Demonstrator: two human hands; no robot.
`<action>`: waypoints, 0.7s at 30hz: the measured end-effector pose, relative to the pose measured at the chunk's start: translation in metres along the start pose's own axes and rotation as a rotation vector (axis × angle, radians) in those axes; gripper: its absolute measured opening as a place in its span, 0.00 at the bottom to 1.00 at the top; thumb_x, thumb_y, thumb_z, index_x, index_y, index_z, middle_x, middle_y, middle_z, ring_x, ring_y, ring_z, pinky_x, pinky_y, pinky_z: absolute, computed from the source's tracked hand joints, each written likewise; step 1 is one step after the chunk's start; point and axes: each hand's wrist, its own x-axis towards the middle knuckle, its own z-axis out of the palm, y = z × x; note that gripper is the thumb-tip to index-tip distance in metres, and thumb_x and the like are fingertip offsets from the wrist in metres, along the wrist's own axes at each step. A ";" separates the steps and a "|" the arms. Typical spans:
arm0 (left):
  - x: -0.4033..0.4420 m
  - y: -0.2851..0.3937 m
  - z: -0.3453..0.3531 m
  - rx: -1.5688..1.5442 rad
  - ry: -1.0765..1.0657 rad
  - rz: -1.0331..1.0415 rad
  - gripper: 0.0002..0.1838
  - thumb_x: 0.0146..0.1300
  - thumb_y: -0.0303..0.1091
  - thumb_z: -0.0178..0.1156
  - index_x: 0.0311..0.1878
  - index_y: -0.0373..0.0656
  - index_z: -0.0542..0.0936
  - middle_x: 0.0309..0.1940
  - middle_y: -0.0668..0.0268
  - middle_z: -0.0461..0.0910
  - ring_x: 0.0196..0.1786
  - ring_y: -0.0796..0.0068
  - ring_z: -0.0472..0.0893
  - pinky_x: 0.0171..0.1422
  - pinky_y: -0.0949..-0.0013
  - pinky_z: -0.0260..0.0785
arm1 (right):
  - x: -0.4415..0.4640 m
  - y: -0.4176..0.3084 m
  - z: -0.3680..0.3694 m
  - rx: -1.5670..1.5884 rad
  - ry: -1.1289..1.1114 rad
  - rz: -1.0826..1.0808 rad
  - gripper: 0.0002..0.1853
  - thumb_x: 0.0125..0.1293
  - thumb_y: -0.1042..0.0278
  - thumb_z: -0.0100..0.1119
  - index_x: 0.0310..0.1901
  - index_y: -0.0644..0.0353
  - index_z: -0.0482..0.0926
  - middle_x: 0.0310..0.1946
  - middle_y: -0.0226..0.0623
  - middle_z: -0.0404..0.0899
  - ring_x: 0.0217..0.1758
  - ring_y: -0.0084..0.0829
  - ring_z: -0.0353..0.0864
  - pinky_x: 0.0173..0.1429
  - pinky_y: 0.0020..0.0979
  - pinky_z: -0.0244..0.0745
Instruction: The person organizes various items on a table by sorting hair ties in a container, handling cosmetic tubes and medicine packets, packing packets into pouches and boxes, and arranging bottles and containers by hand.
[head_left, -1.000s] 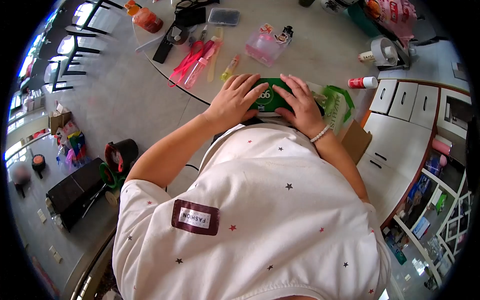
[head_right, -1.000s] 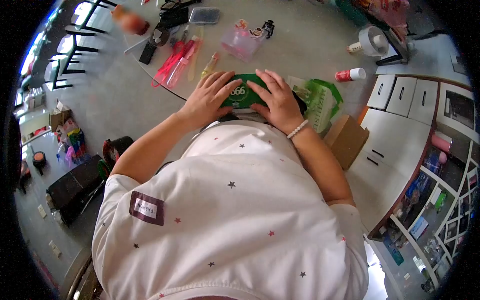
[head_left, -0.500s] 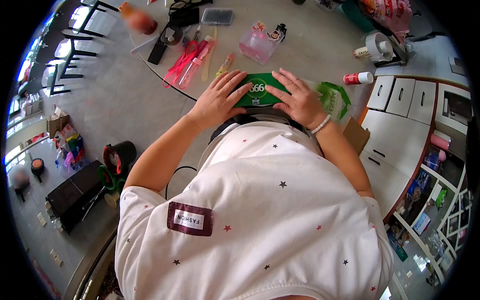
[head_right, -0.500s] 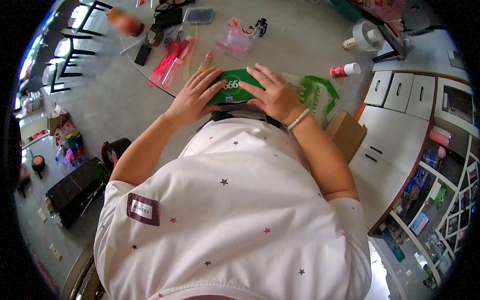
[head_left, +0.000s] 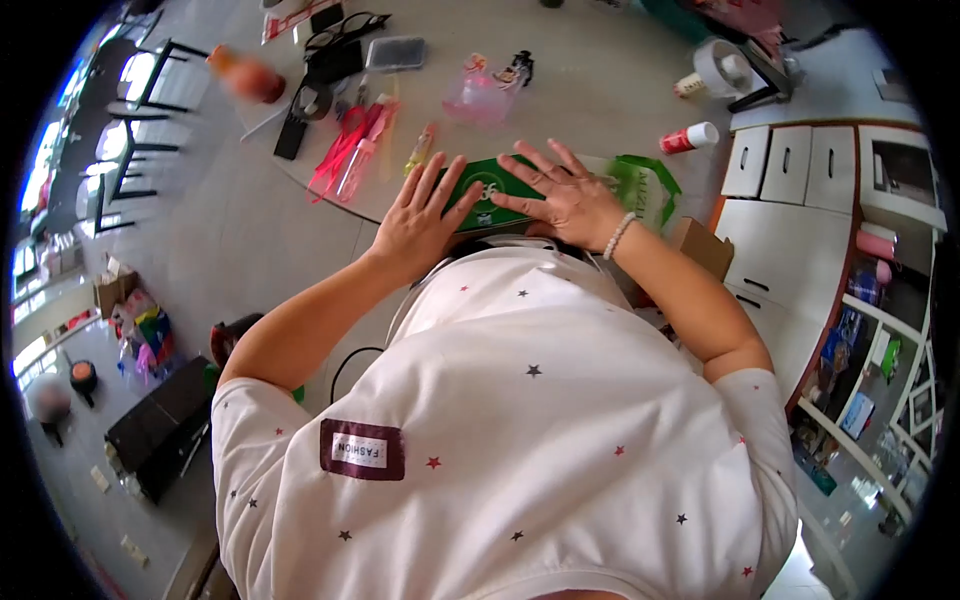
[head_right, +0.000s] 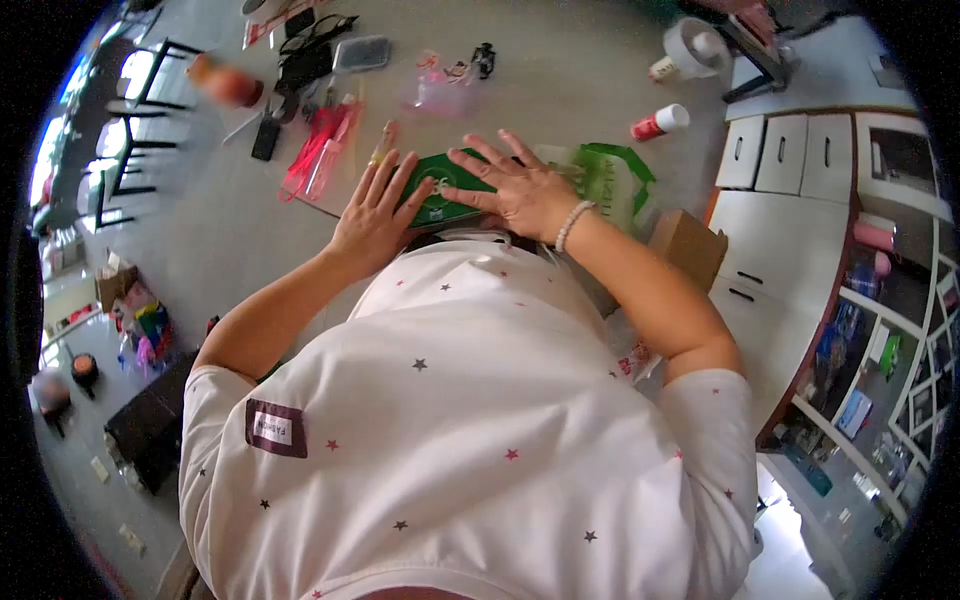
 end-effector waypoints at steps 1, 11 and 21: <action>0.002 -0.002 -0.002 -0.018 -0.008 0.007 0.38 0.50 0.43 0.65 0.65 0.46 0.64 0.67 0.52 0.56 0.69 0.49 0.55 0.72 0.50 0.47 | -0.002 -0.001 0.002 0.023 0.023 -0.005 0.30 0.60 0.46 0.52 0.66 0.26 0.60 0.72 0.29 0.48 0.75 0.33 0.43 0.76 0.44 0.34; -0.022 -0.005 -0.026 -0.383 0.398 -0.226 0.37 0.48 0.35 0.68 0.63 0.44 0.66 0.63 0.50 0.61 0.63 0.47 0.62 0.66 0.50 0.52 | -0.084 0.082 0.018 0.014 1.115 1.131 0.27 0.55 0.58 0.65 0.53 0.63 0.69 0.47 0.44 0.72 0.53 0.43 0.69 0.55 0.42 0.64; -0.074 -0.078 -0.047 -0.446 1.046 -0.895 0.35 0.52 0.35 0.67 0.62 0.38 0.64 0.56 0.51 0.66 0.59 0.55 0.65 0.64 0.58 0.56 | -0.103 0.164 0.066 0.213 0.890 1.237 0.21 0.54 0.50 0.65 0.40 0.59 0.79 0.35 0.38 0.83 0.39 0.38 0.82 0.45 0.37 0.74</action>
